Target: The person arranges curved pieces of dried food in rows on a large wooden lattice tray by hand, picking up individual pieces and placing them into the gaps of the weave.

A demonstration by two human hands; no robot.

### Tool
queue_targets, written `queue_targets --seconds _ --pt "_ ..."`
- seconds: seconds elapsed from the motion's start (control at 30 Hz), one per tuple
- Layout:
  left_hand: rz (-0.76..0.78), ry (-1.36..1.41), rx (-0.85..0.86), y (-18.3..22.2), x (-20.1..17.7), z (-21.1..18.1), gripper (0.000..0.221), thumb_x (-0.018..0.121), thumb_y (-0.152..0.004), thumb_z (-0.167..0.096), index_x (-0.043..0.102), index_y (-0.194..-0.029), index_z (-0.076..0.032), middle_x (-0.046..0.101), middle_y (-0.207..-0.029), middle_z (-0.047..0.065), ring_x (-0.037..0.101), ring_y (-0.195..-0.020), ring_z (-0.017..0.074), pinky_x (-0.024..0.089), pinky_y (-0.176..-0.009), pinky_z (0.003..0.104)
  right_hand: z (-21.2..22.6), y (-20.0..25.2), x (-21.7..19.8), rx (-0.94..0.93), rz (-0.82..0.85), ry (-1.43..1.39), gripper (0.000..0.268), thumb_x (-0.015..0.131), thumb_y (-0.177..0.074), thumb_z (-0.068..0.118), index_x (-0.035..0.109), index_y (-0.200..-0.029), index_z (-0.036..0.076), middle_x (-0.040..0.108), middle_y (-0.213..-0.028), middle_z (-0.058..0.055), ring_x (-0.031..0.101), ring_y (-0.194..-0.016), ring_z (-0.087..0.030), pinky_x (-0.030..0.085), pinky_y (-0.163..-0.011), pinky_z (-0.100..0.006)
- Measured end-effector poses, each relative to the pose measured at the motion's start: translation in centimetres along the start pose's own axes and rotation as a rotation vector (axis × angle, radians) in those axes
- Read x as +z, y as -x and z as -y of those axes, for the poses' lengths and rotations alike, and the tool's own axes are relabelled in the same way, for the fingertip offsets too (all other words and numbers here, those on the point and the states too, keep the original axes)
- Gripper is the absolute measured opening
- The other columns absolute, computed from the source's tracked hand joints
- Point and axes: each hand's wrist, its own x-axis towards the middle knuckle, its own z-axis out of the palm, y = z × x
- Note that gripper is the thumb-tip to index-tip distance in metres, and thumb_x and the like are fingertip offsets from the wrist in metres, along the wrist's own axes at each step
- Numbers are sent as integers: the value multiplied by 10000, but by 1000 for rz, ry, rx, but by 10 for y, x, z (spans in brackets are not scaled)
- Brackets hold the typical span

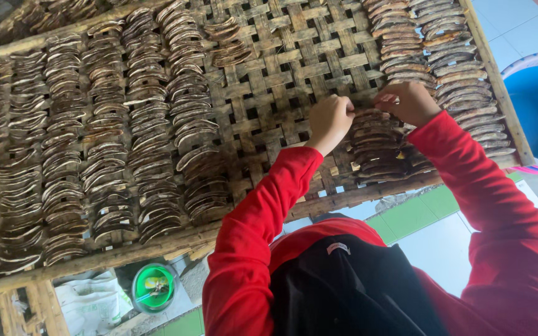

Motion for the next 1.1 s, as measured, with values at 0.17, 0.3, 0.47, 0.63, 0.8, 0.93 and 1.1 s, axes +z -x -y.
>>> queue_targets --seconds 0.17,0.3,0.47,0.63,0.8,0.93,1.1 --pt "37 77 -16 7 3 7 72 722 -785 -113 719 -856 -103 729 -811 95 706 -814 324 515 -710 480 -10 4 3 -48 35 225 159 766 -901 221 777 -1013 109 767 -968 -99 743 -885 -247 571 -793 -388" --pt "59 129 -40 7 3 12 58 724 -768 -125 706 -824 -129 728 -780 72 720 -777 307 526 -673 460 -17 3 -4 -81 49 206 158 640 -977 137 755 -1084 131 768 -966 -94 744 -865 -236 581 -733 -381" --pt "102 206 -131 7 0 13 120 681 -781 -74 687 -887 -130 735 -756 40 725 -733 270 533 -635 429 27 -19 -70 -52 -13 385 177 626 -1063 148 732 -1186 76 773 -930 -112 717 -701 -257 577 -652 -396" --pt "-28 128 -98 17 -24 17 142 664 -809 -55 673 -928 -132 747 -856 38 726 -797 268 523 -651 424 77 -107 -75 -410 26 332 141 646 -1112 163 732 -1143 55 765 -1000 -122 743 -810 -200 617 -715 -328" --pt "15 168 -193 13 -65 44 151 634 -794 -52 667 -913 -138 748 -907 15 746 -783 208 560 -654 368 120 -233 35 -788 105 117 83 705 -1071 109 759 -1130 85 778 -1039 -113 757 -817 -199 643 -721 -311" --pt "-68 12 -335 18 -105 70 101 671 -834 -90 719 -902 -146 756 -854 45 730 -819 275 542 -675 412 157 -277 114 -826 -66 204 339 758 -879 277 767 -1161 88 765 -1094 -137 747 -880 -287 625 -758 -400" --pt "-105 72 -494 28 -152 94 93 699 -813 -140 725 -901 -156 773 -848 25 749 -814 254 563 -671 391 141 -302 139 -557 65 101 400 819 -839 352 740 -1144 104 720 -1173 -153 700 -938 -365 563 -837 -472"
